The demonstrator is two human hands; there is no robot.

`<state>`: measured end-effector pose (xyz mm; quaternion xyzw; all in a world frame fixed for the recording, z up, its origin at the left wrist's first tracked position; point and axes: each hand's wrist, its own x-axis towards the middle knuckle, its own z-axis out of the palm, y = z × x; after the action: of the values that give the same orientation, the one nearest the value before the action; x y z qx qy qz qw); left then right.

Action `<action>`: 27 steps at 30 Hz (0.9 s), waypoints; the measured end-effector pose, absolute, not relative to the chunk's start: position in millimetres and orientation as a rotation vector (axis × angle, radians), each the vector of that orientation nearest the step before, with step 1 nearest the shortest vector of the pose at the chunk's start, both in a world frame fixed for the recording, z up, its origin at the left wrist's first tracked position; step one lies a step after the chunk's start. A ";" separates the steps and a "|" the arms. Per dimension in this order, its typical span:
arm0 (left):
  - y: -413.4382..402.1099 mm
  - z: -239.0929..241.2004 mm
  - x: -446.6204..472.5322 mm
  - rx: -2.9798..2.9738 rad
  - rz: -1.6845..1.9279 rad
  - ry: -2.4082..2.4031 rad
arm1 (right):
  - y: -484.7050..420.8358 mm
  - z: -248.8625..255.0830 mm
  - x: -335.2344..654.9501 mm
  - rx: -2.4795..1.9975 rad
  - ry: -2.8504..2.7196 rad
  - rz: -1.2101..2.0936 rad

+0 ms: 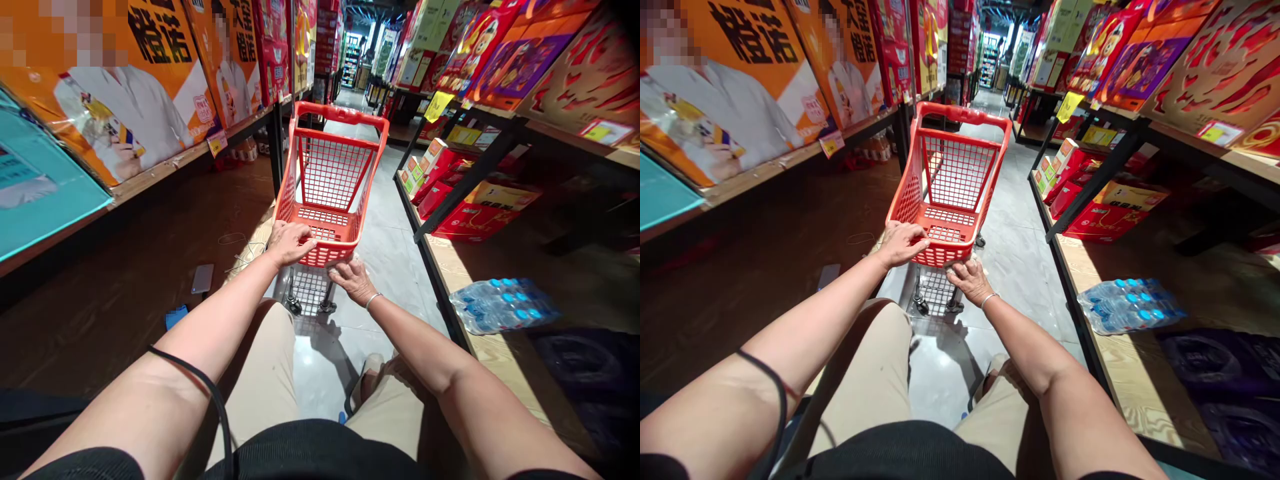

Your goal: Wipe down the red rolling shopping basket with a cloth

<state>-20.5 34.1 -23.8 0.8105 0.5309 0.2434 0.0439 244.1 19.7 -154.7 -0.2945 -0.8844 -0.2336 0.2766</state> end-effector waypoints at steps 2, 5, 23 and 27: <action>35.3 -23.7 -22.2 2.479 0.765 1.626 | 17.8 -161.3 245.0 -0.831 -2.488 -0.574; 37.2 -22.8 -25.0 2.470 0.762 1.628 | 17.1 -147.6 245.5 -0.801 -2.430 -0.569; 21.2 -36.0 35.3 2.580 0.612 1.492 | 25.1 -141.2 252.4 -0.875 -2.412 -0.423; 19.7 -36.5 31.2 2.565 0.577 1.557 | 24.4 -87.8 260.2 -0.866 -2.118 -0.476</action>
<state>31.2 19.7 -36.5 0.8387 0.5091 0.1887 0.0429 260.2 24.4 -87.8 -0.3412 -0.8338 -0.1876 0.3915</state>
